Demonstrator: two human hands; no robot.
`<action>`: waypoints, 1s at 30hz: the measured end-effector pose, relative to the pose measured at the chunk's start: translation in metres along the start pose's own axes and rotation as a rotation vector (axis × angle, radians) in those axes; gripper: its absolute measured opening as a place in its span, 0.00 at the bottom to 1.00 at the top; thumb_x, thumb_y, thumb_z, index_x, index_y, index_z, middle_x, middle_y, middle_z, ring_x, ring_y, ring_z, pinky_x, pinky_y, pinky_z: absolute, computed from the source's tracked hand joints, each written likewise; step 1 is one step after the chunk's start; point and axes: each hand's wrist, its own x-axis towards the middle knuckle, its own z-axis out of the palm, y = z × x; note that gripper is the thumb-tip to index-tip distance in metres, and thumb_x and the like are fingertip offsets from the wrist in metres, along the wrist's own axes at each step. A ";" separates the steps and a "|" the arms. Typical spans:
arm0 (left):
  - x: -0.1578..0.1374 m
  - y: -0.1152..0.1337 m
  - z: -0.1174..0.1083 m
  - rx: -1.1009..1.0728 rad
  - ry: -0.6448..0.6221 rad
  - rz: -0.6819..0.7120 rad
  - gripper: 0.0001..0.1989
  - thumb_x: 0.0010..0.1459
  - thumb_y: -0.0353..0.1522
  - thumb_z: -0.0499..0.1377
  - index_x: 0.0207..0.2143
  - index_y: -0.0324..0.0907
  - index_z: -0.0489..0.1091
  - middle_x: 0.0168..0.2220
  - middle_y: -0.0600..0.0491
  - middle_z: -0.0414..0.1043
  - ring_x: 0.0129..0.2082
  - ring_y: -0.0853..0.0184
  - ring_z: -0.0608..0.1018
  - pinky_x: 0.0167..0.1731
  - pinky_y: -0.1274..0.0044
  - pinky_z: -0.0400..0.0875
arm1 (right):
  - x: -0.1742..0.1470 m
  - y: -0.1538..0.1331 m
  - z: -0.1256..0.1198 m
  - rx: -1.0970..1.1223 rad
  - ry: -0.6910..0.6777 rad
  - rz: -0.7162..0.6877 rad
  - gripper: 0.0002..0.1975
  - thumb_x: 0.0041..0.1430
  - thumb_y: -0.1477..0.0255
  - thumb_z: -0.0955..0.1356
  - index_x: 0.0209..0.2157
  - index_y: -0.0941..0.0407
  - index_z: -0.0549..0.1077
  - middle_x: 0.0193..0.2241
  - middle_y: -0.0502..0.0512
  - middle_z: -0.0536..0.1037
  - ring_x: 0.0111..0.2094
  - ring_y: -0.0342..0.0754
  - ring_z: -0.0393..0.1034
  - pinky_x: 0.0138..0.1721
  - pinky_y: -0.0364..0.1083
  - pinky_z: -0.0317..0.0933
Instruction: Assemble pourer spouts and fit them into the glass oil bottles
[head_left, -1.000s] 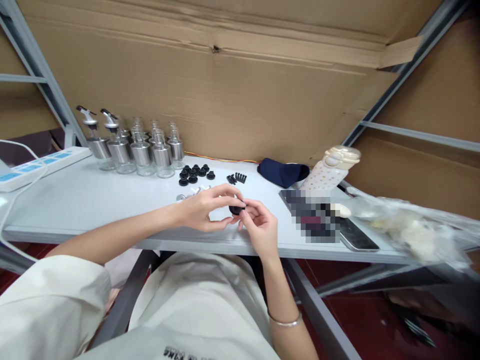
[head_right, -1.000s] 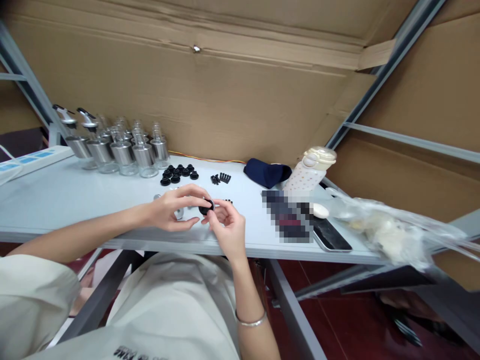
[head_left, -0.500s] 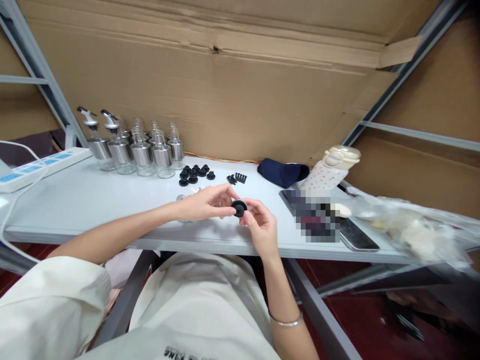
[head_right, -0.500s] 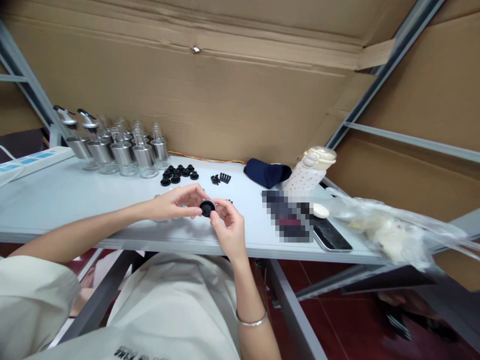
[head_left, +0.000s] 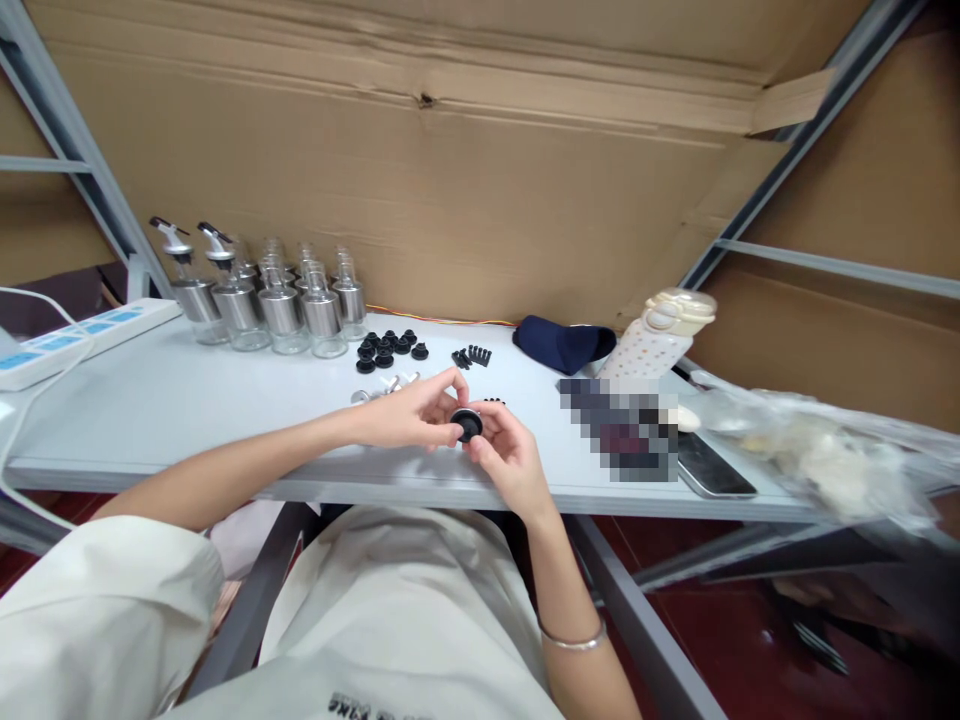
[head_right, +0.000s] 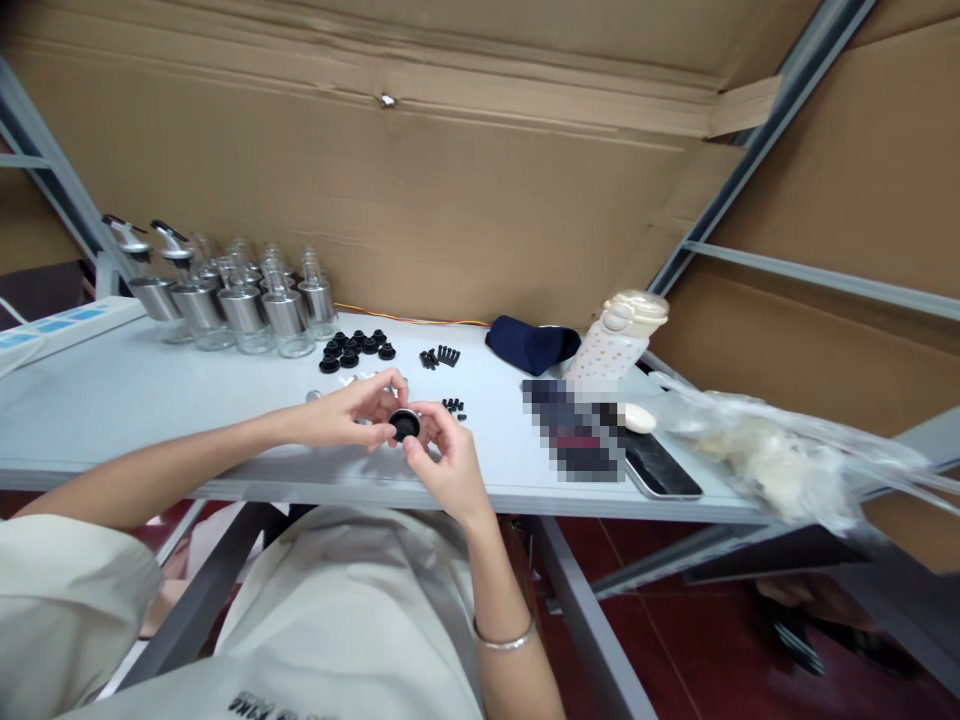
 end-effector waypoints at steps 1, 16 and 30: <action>0.000 0.001 0.000 0.022 -0.001 -0.010 0.13 0.53 0.31 0.57 0.37 0.43 0.53 0.26 0.59 0.68 0.20 0.76 0.69 0.22 0.82 0.62 | 0.000 0.000 0.000 -0.003 -0.007 0.005 0.14 0.55 0.64 0.66 0.42 0.55 0.68 0.24 0.48 0.68 0.23 0.42 0.61 0.29 0.44 0.63; -0.003 0.001 -0.002 0.406 0.026 0.002 0.13 0.46 0.29 0.55 0.37 0.44 0.59 0.22 0.63 0.71 0.21 0.73 0.67 0.26 0.81 0.59 | -0.002 -0.009 0.001 -0.155 -0.019 0.006 0.10 0.48 0.73 0.66 0.36 0.54 0.69 0.20 0.45 0.68 0.24 0.43 0.64 0.26 0.42 0.62; -0.001 0.002 0.002 0.364 0.091 0.084 0.14 0.48 0.29 0.56 0.36 0.45 0.54 0.21 0.64 0.67 0.20 0.74 0.67 0.24 0.82 0.60 | -0.001 -0.005 0.001 -0.036 -0.028 -0.012 0.08 0.55 0.69 0.67 0.37 0.54 0.67 0.28 0.50 0.77 0.28 0.45 0.72 0.33 0.45 0.67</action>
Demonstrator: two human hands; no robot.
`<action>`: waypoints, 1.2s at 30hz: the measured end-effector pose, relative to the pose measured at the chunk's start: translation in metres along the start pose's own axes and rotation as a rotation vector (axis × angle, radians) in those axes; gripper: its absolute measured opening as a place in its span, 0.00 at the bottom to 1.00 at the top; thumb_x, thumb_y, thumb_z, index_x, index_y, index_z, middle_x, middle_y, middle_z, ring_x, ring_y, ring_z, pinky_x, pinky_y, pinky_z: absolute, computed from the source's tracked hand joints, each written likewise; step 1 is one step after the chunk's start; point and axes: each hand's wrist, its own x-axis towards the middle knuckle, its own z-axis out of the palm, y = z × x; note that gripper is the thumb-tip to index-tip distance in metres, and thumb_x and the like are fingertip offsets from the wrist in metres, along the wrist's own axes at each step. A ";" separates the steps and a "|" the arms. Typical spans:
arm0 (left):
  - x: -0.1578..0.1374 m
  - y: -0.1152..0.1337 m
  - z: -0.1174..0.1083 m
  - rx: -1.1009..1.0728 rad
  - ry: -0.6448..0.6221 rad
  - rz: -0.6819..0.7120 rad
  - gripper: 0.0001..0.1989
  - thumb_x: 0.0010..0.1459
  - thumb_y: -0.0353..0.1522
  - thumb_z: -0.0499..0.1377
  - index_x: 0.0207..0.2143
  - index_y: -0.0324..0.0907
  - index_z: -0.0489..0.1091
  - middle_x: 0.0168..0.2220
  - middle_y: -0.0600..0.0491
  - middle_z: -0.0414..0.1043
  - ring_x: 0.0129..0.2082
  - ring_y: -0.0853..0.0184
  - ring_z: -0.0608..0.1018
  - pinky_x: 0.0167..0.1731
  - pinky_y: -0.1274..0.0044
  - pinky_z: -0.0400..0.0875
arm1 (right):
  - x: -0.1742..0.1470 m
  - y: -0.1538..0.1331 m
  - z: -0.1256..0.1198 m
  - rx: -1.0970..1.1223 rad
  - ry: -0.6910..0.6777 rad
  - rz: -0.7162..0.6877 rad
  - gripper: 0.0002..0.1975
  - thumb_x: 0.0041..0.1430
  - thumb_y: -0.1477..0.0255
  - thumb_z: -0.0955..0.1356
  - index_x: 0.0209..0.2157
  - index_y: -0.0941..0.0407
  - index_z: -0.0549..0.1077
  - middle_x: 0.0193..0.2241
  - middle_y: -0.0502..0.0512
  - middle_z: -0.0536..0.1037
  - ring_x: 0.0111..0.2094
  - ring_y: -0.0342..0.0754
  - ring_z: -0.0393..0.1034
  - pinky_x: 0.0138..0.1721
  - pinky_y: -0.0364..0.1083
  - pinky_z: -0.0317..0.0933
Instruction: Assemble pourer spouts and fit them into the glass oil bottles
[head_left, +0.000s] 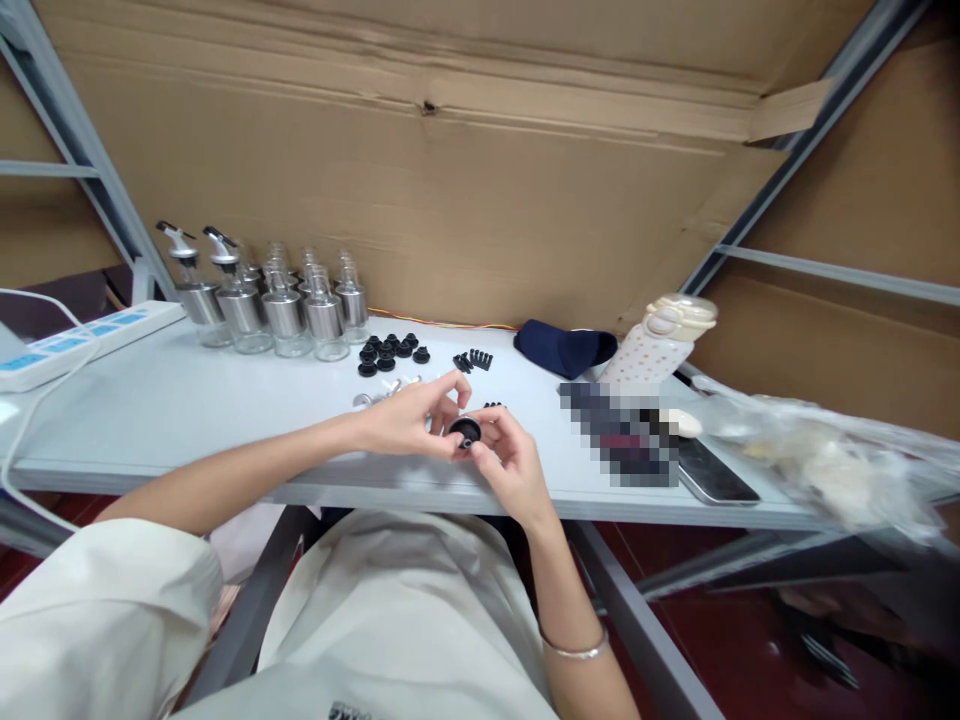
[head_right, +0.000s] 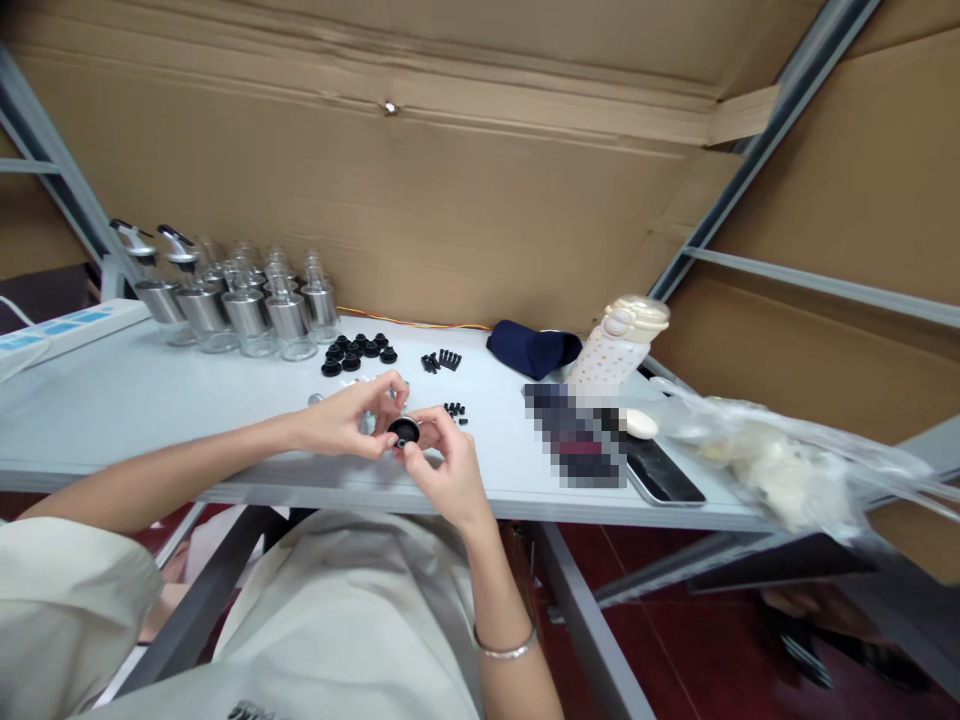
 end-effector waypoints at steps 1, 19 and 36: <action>0.000 -0.001 0.000 -0.021 -0.003 0.011 0.15 0.49 0.30 0.57 0.37 0.44 0.54 0.21 0.63 0.67 0.21 0.74 0.68 0.24 0.82 0.61 | 0.000 0.000 0.000 0.027 0.007 -0.007 0.08 0.55 0.67 0.68 0.36 0.55 0.68 0.28 0.51 0.77 0.29 0.46 0.73 0.33 0.45 0.67; -0.016 -0.085 -0.140 0.476 1.421 -0.167 0.19 0.49 0.25 0.59 0.44 0.39 0.57 0.48 0.44 0.63 0.51 0.61 0.69 0.51 0.70 0.64 | -0.001 0.006 -0.001 0.080 0.142 -0.068 0.09 0.57 0.63 0.69 0.35 0.54 0.70 0.29 0.53 0.78 0.29 0.48 0.76 0.33 0.45 0.68; -0.021 -0.108 -0.148 0.616 1.115 -0.322 0.19 0.50 0.25 0.57 0.47 0.38 0.61 0.46 0.43 0.68 0.49 0.58 0.73 0.51 0.66 0.67 | -0.001 0.009 -0.002 0.132 0.155 -0.114 0.05 0.63 0.68 0.64 0.39 0.50 0.70 0.40 0.53 0.77 0.35 0.45 0.74 0.39 0.46 0.65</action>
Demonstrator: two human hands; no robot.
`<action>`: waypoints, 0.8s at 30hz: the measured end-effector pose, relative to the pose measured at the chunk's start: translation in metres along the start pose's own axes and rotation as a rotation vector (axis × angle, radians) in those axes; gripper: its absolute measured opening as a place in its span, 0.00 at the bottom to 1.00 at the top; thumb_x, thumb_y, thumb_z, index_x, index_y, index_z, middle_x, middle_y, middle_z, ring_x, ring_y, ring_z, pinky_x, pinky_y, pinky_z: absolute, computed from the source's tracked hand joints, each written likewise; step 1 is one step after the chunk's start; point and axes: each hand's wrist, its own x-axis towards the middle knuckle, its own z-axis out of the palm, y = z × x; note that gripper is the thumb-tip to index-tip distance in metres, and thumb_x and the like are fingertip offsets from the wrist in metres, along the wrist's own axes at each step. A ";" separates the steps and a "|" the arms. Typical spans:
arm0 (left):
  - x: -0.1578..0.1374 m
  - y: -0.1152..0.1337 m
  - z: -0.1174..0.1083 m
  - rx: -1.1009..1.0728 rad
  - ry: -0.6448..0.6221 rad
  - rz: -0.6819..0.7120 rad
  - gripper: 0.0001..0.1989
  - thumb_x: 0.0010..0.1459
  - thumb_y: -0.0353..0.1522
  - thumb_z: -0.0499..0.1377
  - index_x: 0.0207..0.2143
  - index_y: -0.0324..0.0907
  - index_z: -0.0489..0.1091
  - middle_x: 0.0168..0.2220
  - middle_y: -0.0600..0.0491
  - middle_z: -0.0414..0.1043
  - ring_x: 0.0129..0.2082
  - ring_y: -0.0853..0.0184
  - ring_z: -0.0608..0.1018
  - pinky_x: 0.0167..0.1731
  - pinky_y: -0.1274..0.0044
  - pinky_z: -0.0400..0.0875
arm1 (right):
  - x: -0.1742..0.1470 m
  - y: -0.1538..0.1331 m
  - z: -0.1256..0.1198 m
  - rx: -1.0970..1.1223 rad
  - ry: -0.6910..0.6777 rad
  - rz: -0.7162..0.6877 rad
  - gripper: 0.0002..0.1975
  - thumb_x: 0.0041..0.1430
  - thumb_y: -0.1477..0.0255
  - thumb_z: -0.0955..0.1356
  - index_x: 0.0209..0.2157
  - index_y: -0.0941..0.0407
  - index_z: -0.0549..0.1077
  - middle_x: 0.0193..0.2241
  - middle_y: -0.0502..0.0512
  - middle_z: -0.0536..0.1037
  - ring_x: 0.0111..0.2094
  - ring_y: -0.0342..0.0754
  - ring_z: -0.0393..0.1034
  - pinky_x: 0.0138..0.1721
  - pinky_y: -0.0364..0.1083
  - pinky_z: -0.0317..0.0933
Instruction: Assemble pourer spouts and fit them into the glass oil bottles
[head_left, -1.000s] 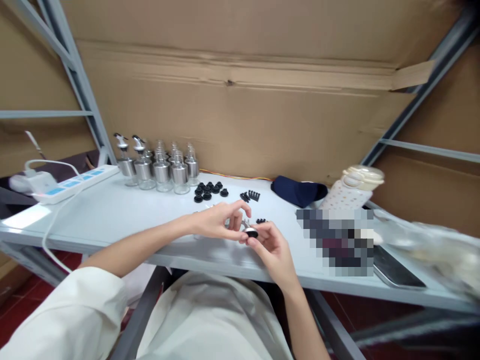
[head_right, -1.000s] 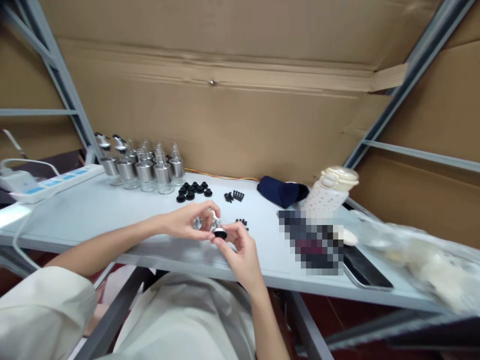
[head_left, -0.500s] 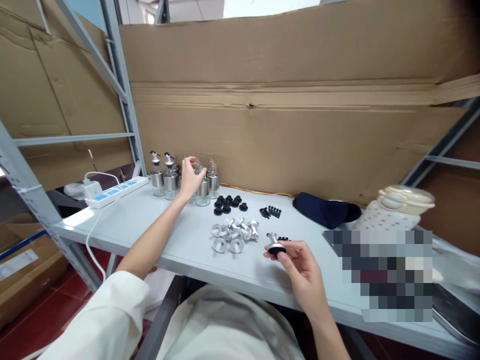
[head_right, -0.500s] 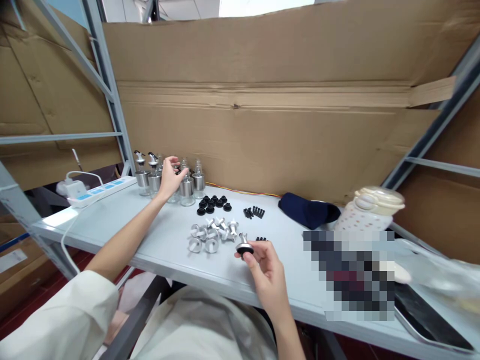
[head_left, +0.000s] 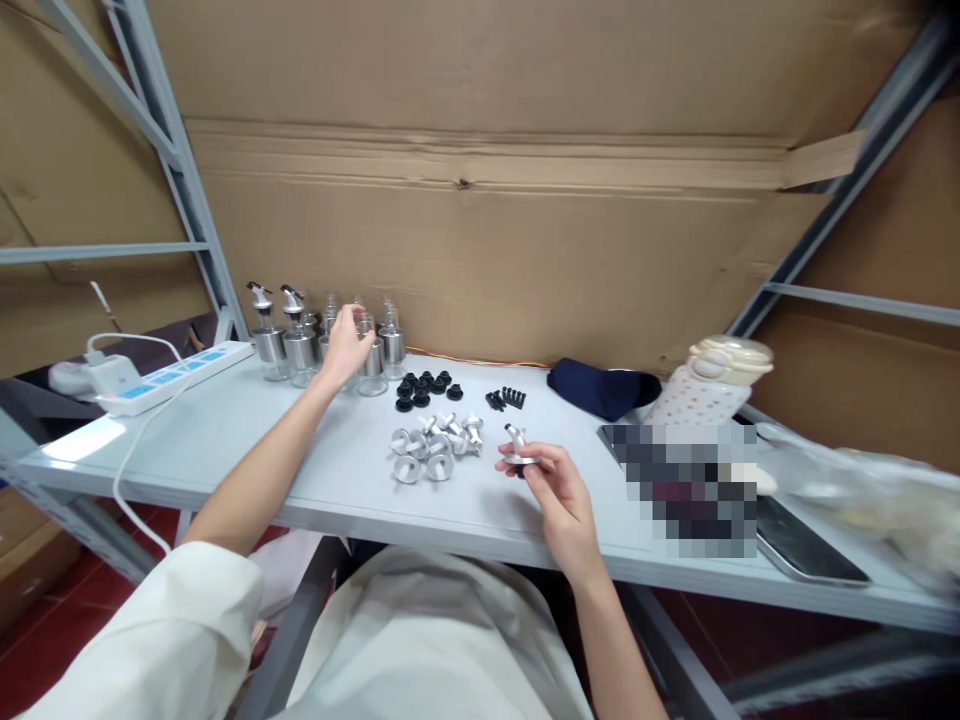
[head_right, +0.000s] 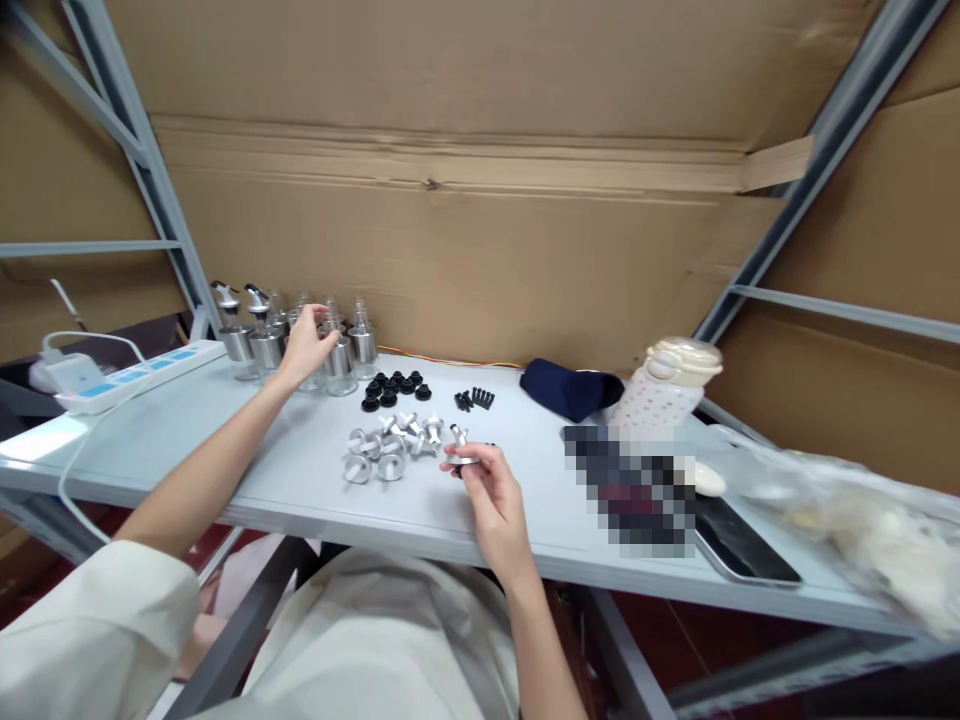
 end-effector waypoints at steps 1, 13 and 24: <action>-0.002 0.005 -0.001 0.045 0.057 0.058 0.20 0.50 0.25 0.57 0.47 0.37 0.61 0.49 0.42 0.66 0.52 0.57 0.69 0.54 0.65 0.64 | 0.000 0.000 0.000 -0.018 -0.012 0.000 0.06 0.63 0.68 0.64 0.39 0.51 0.71 0.41 0.54 0.77 0.36 0.45 0.73 0.39 0.46 0.64; -0.029 0.103 0.079 0.248 -0.861 0.567 0.14 0.58 0.23 0.52 0.43 0.40 0.73 0.43 0.48 0.76 0.45 0.62 0.76 0.46 0.73 0.68 | 0.001 0.003 0.002 0.012 0.061 -0.049 0.04 0.58 0.69 0.67 0.35 0.53 0.68 0.36 0.54 0.75 0.39 0.49 0.73 0.39 0.48 0.62; -0.025 0.116 0.141 0.329 -1.083 0.414 0.17 0.62 0.37 0.56 0.51 0.39 0.65 0.50 0.47 0.67 0.46 0.62 0.74 0.44 0.66 0.73 | 0.002 0.001 0.001 -0.029 0.105 0.089 0.10 0.59 0.61 0.66 0.33 0.54 0.69 0.33 0.55 0.77 0.39 0.50 0.72 0.41 0.49 0.62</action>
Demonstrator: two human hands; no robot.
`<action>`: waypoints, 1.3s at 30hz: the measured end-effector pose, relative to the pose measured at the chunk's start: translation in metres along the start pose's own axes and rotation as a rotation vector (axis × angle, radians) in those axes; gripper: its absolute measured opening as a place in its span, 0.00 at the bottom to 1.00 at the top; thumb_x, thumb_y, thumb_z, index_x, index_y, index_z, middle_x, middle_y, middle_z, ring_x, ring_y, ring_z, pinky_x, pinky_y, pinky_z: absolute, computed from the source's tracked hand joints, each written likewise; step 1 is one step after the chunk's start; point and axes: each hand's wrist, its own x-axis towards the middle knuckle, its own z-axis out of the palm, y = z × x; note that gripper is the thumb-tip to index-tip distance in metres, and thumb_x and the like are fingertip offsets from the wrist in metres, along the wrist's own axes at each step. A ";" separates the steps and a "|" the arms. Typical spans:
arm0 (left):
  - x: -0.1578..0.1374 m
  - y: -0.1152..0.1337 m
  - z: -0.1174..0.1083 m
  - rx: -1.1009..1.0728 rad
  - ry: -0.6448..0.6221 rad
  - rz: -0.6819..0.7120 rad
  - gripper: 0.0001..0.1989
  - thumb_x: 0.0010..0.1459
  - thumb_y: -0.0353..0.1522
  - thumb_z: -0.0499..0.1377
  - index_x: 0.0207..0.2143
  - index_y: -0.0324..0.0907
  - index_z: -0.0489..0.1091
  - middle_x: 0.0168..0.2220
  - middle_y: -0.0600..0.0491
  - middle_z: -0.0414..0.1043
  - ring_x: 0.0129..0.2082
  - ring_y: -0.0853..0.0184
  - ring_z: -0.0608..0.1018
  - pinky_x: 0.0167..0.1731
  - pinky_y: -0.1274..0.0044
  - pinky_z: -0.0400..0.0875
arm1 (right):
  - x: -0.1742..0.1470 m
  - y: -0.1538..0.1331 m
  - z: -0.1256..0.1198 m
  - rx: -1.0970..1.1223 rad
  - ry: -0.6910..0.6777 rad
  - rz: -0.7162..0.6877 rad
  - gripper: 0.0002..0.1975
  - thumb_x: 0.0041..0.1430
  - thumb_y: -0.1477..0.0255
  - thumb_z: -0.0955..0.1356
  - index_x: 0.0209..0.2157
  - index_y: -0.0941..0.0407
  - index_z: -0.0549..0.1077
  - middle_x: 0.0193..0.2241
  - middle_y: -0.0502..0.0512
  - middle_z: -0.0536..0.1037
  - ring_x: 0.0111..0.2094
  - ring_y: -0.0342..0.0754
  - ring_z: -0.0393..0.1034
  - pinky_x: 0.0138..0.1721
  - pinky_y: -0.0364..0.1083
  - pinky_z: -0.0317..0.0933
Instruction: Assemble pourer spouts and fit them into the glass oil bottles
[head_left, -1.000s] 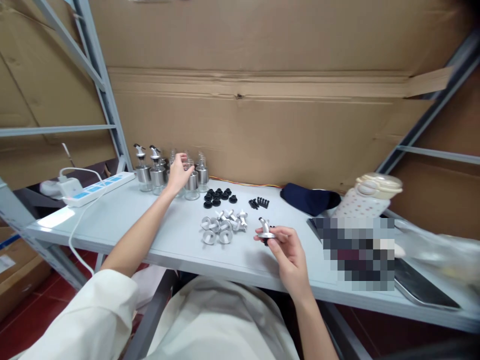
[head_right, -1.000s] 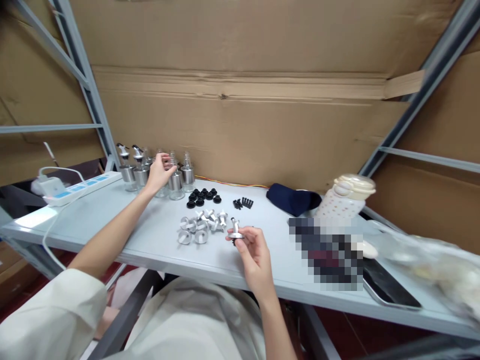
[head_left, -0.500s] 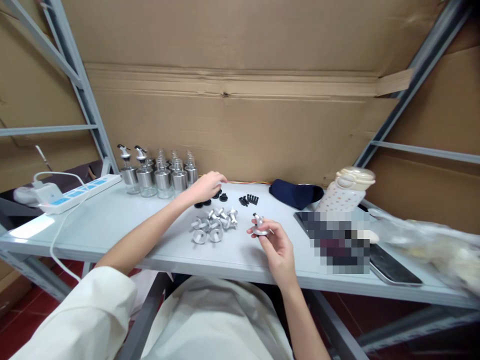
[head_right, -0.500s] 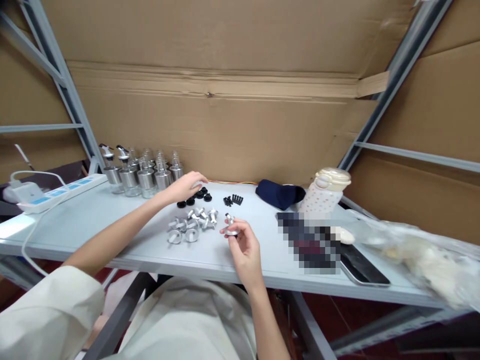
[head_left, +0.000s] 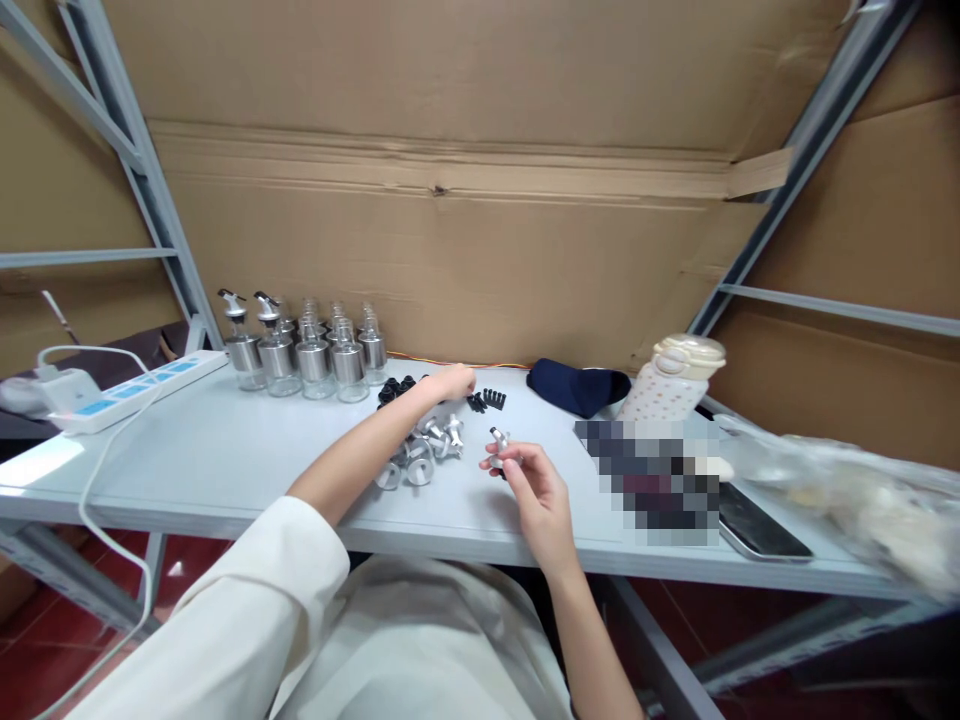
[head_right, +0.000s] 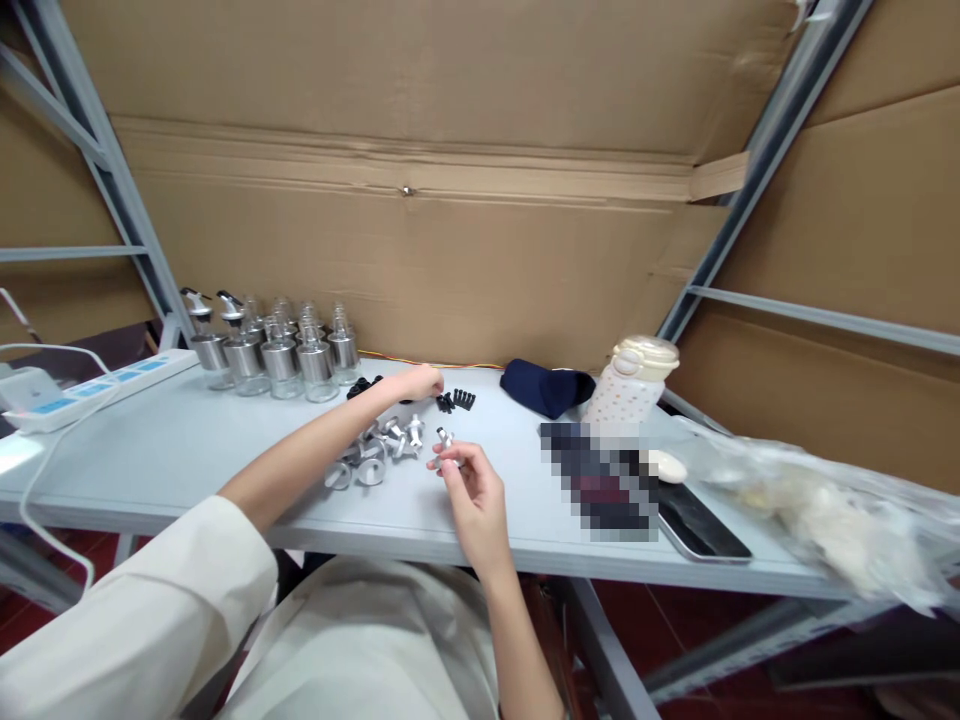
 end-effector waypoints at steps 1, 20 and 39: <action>0.003 0.002 0.002 -0.011 -0.015 -0.004 0.16 0.62 0.36 0.56 0.51 0.39 0.65 0.50 0.46 0.68 0.46 0.62 0.74 0.44 0.66 0.73 | 0.000 0.000 0.000 -0.005 0.002 0.002 0.10 0.59 0.61 0.66 0.33 0.54 0.69 0.33 0.55 0.77 0.38 0.50 0.72 0.41 0.49 0.62; -0.038 0.015 -0.032 -0.316 0.146 0.043 0.05 0.56 0.28 0.60 0.34 0.35 0.73 0.34 0.49 0.78 0.34 0.66 0.78 0.35 0.77 0.71 | 0.003 0.001 0.005 0.001 0.113 -0.019 0.10 0.56 0.64 0.68 0.37 0.54 0.67 0.35 0.55 0.76 0.35 0.48 0.73 0.39 0.49 0.65; -0.140 0.055 -0.014 -1.236 0.081 0.329 0.15 0.46 0.37 0.67 0.27 0.36 0.66 0.22 0.57 0.70 0.19 0.77 0.69 0.21 0.83 0.63 | -0.001 -0.004 0.003 -0.278 -0.038 -0.146 0.11 0.50 0.79 0.65 0.35 0.53 0.63 0.33 0.49 0.69 0.33 0.45 0.65 0.37 0.45 0.59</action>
